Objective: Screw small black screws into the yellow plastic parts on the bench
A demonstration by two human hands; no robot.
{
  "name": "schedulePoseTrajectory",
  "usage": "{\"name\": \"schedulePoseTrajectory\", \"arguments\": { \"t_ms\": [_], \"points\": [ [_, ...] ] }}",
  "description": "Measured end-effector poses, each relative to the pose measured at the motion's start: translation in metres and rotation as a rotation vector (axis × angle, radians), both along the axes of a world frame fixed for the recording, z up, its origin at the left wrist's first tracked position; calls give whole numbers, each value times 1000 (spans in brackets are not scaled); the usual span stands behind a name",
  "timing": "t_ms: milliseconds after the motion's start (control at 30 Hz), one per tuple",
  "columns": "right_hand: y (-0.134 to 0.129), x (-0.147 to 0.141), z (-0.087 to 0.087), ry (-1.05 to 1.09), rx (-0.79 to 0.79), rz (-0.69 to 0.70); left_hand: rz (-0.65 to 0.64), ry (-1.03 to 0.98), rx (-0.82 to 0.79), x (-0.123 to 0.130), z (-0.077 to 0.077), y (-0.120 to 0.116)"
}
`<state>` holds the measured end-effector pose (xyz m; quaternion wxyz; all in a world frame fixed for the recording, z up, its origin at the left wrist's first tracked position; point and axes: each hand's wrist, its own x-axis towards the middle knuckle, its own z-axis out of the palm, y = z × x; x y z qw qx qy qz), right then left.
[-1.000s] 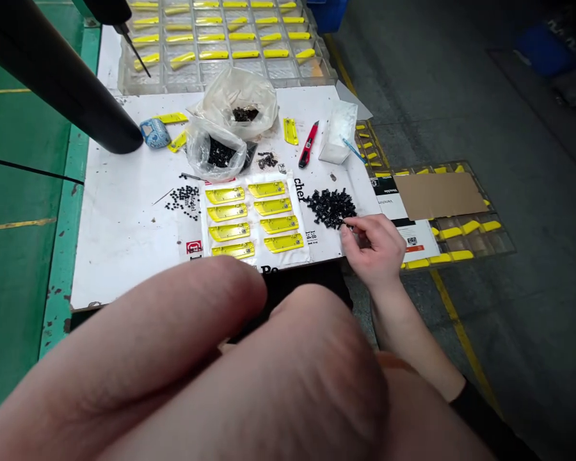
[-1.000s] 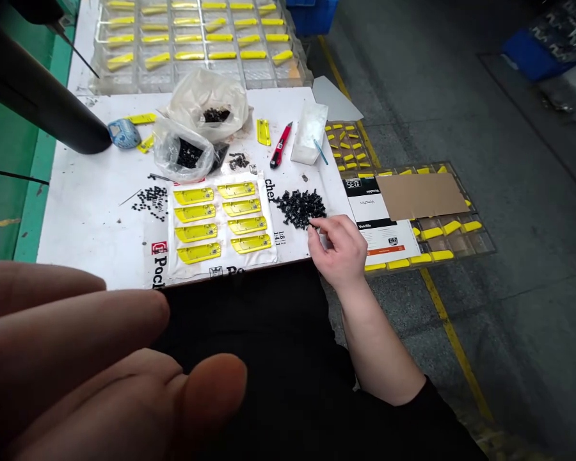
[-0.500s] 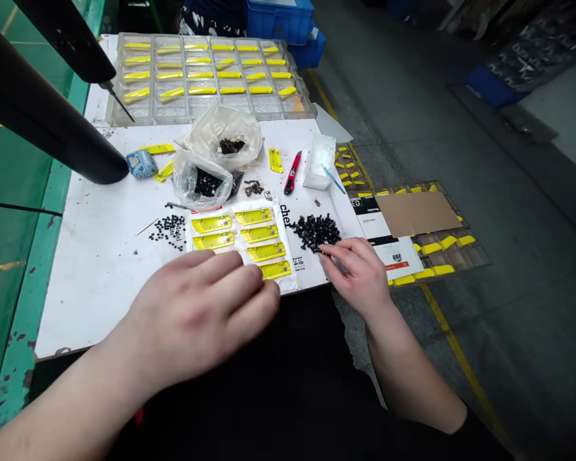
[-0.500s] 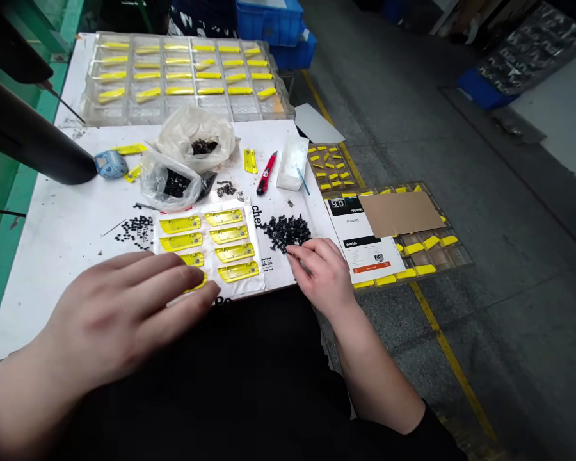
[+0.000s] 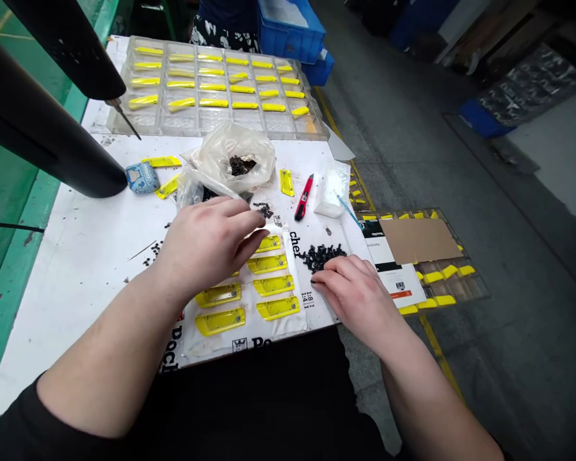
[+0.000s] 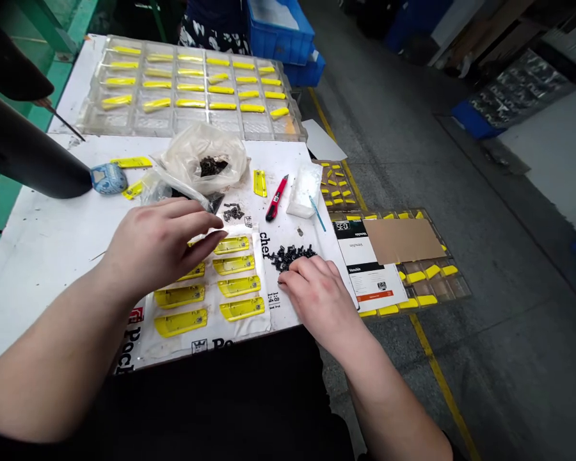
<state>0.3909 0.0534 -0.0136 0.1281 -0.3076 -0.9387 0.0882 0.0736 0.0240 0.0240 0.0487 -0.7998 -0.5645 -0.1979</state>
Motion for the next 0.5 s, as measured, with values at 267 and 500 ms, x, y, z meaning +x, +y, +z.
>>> {"name": "schedulePoseTrajectory", "arguments": {
  "t_ms": [267,500],
  "points": [
    [9,-21,22,237,-164,19,19,-181,-6,-4,-17,-10],
    [35,-62,42,398,-164,1,55,-291,-46,1,-15,-10]
  ]
}}
